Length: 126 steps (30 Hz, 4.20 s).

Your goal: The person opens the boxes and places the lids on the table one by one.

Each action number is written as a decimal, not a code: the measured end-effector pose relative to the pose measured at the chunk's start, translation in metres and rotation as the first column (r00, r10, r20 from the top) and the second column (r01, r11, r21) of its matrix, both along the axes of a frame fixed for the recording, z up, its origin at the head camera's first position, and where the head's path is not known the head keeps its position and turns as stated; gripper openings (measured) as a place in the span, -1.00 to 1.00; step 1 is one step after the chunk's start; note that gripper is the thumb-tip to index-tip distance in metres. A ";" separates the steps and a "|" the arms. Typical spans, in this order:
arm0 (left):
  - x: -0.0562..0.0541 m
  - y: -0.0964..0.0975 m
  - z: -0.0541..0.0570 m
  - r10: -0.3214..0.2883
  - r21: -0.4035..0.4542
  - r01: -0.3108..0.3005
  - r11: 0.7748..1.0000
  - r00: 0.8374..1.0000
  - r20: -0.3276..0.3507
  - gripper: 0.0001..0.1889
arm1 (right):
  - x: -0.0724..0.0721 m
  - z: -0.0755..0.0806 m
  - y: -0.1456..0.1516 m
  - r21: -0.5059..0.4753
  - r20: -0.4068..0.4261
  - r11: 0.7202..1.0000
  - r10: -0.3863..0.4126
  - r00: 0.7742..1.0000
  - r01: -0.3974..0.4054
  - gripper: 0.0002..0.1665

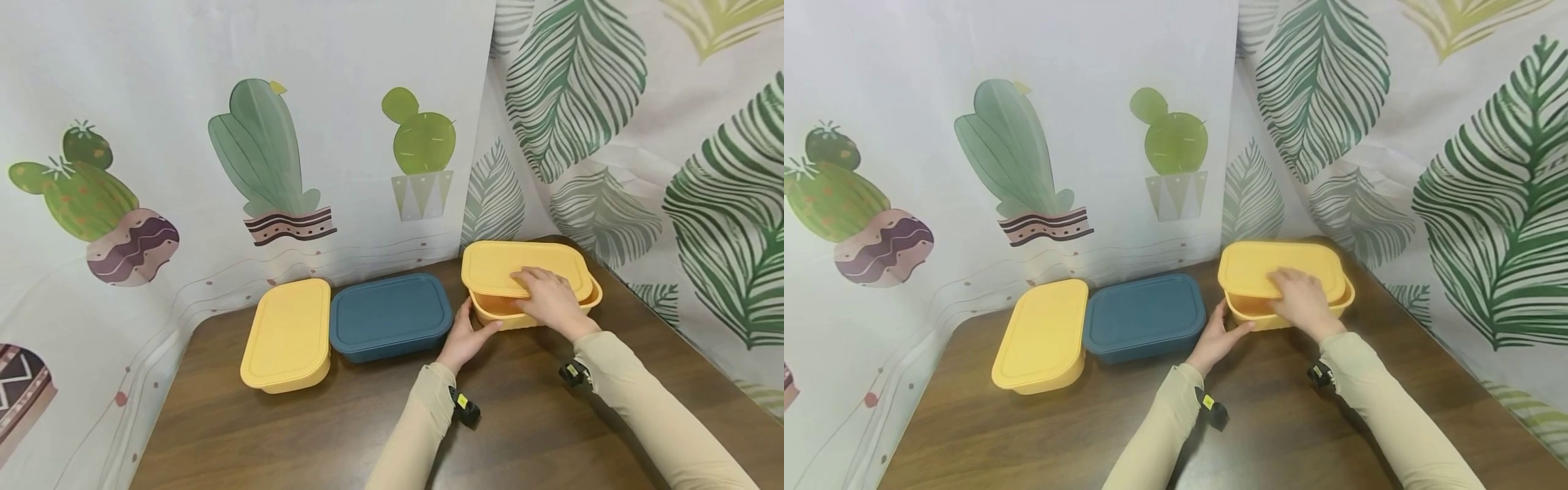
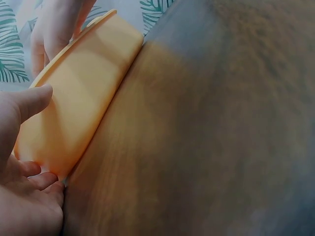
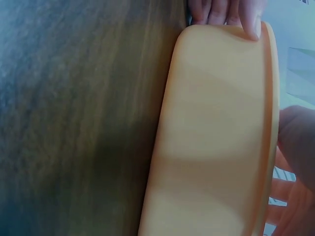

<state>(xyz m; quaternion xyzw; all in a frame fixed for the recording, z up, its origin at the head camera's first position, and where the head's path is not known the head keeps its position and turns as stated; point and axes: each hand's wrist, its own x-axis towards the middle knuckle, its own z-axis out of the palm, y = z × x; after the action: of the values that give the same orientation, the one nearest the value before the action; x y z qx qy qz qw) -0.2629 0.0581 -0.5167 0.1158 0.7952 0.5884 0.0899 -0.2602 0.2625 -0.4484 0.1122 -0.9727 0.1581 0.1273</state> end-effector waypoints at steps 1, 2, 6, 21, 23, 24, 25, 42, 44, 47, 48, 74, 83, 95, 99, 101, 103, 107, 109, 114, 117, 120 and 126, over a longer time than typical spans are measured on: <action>0.000 0.000 0.000 0.000 0.001 0.000 1.000 1.000 0.001 -0.03 | -0.001 -0.001 0.000 -0.003 0.003 1.000 -0.005 1.000 0.005 -0.32; 0.000 0.000 0.000 0.001 0.001 -0.001 1.000 1.000 0.001 -0.03 | -0.001 -0.001 0.000 -0.005 0.005 1.000 -0.009 1.000 0.009 -0.32; 0.000 0.000 0.001 0.001 -0.003 -0.001 1.000 1.000 0.001 -0.03 | -0.002 -0.002 -0.001 -0.009 0.001 1.000 -0.020 1.000 0.020 -0.33; 0.001 -0.001 0.002 0.001 -0.012 -0.002 1.000 1.000 -0.006 -0.03 | -0.002 -0.005 0.000 -0.001 -0.049 1.000 -0.031 0.998 0.031 -0.38; 0.001 -0.001 0.002 0.001 -0.008 -0.001 1.000 1.000 -0.004 -0.04 | -0.001 -0.006 0.000 -0.003 -0.066 0.999 -0.032 0.997 0.032 -0.40; 0.001 -0.001 0.002 0.001 -0.007 -0.001 1.000 1.000 -0.002 -0.04 | -0.001 -0.007 0.000 -0.006 -0.075 0.999 -0.033 0.997 0.033 -0.40; 0.001 -0.001 0.001 0.001 -0.006 -0.001 1.000 1.000 -0.001 -0.04 | -0.001 -0.007 0.000 -0.008 -0.082 0.999 -0.035 0.996 0.035 -0.41; 0.000 -0.001 -0.001 -0.001 0.005 0.001 1.000 1.000 0.005 -0.04 | 0.002 -0.004 -0.001 -0.039 -0.198 0.998 -0.050 0.979 0.043 -0.46; -0.001 -0.001 -0.001 0.000 0.004 0.000 1.000 1.000 0.004 -0.04 | 0.001 -0.004 -0.001 -0.038 -0.202 0.998 -0.049 0.978 0.042 -0.46; -0.001 0.000 -0.002 0.000 0.007 0.000 1.000 1.000 0.003 -0.04 | 0.001 -0.004 0.000 -0.038 -0.217 0.999 -0.046 0.975 0.038 -0.45; -0.001 0.000 -0.002 0.001 0.007 -0.001 1.000 1.000 0.004 -0.04 | 0.000 -0.004 0.001 -0.036 -0.226 0.999 -0.044 0.973 0.036 -0.44; 0.000 0.000 -0.001 0.005 0.010 -0.005 1.000 1.000 0.007 -0.04 | -0.002 0.009 0.005 -0.088 -0.326 0.996 -0.042 0.944 0.014 -0.53; -0.001 0.000 -0.003 0.007 0.012 -0.007 1.000 1.000 -0.003 -0.04 | -0.001 0.013 0.009 -0.113 -0.347 0.994 -0.047 0.937 0.008 -0.53; -0.001 0.000 -0.003 0.004 0.021 -0.004 1.000 1.000 0.001 -0.05 | -0.006 0.012 0.013 -0.119 -0.405 0.993 -0.037 0.914 -0.013 -0.51; -0.001 0.000 -0.002 0.006 0.019 -0.006 1.000 1.000 -0.004 -0.06 | -0.007 0.013 0.013 -0.113 -0.418 0.994 -0.039 0.908 -0.009 -0.51; -0.001 0.000 -0.002 0.006 0.016 -0.006 1.000 1.000 -0.003 -0.05 | -0.007 0.013 0.014 -0.105 -0.434 0.994 -0.036 0.900 -0.011 -0.51; 0.000 0.000 -0.002 0.006 0.017 -0.006 1.000 1.000 -0.003 -0.05 | -0.007 0.013 0.016 -0.098 -0.460 0.995 -0.027 0.888 -0.020 -0.51; 0.000 -0.001 -0.002 0.008 0.019 -0.008 1.000 1.000 -0.003 -0.05 | -0.008 0.015 0.017 -0.084 -0.512 0.995 -0.001 0.859 -0.049 -0.48; 0.000 0.000 -0.002 0.009 0.015 -0.009 1.000 1.000 -0.003 -0.05 | -0.008 0.016 0.017 -0.081 -0.529 0.995 0.006 0.848 -0.057 -0.47; 0.000 0.000 -0.001 0.008 0.010 -0.008 1.000 1.000 -0.006 -0.06 | -0.007 0.017 0.017 -0.086 -0.537 0.995 -0.002 0.843 -0.053 -0.49; 0.000 0.000 -0.001 0.008 0.013 -0.008 1.000 1.000 -0.006 -0.06 | -0.006 0.018 0.017 -0.091 -0.535 0.995 -0.009 0.845 -0.047 -0.51; -0.001 0.001 -0.002 0.013 0.014 -0.013 1.000 1.000 -0.011 -0.06 | -0.006 0.020 0.016 -0.106 -0.533 0.993 -0.021 0.846 -0.042 -0.51; -0.001 0.000 -0.003 0.012 0.014 -0.012 1.000 1.000 -0.012 -0.05 | -0.007 0.021 0.017 -0.136 -0.532 0.990 -0.040 0.846 -0.039 -0.61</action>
<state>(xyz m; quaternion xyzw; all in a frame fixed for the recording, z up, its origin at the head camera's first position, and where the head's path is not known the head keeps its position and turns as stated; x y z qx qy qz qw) -0.2640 0.0586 -0.5195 0.1151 0.7922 0.5939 0.0806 -0.2674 0.2792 -0.4277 0.1423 -0.8853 0.1894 0.4002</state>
